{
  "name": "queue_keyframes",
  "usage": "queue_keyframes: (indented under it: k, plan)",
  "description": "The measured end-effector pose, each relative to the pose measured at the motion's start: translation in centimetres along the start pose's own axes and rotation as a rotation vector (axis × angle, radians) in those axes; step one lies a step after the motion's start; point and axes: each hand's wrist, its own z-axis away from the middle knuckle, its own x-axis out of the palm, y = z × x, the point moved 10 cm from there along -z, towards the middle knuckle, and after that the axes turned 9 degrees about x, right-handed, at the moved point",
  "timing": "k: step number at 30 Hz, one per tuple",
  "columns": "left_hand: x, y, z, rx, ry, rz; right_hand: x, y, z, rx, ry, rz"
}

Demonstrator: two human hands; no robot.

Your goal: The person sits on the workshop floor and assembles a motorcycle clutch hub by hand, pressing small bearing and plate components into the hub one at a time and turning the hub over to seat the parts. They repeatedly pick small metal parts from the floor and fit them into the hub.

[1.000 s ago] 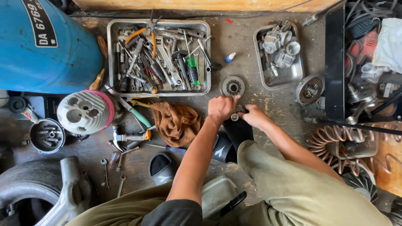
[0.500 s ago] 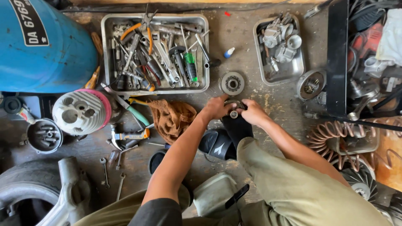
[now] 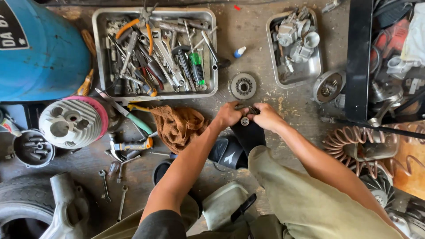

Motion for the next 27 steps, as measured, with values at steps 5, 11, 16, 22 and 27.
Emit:
queue_keyframes:
  k: [5,11,16,22,27]
  plan:
    - [0.4,0.1,1.1,-0.027,-0.019,0.018,0.8,0.7,-0.1,0.021,-0.041,-0.005]
    - [-0.4,1.6,1.4,-0.005,-0.014,0.002,0.6,1.3,-1.8,0.020,-0.037,0.006]
    - [-0.4,1.0,0.8,0.001,-0.013,0.027,0.5,0.5,-1.8,0.030,-0.033,0.012]
    - [0.0,0.9,0.4,0.021,-0.002,0.008,0.3,0.8,-2.0,0.020,-0.033,0.021]
    - [0.0,1.1,0.4,0.012,-0.019,-0.023,-0.2,0.8,-1.9,0.015,-0.052,0.001]
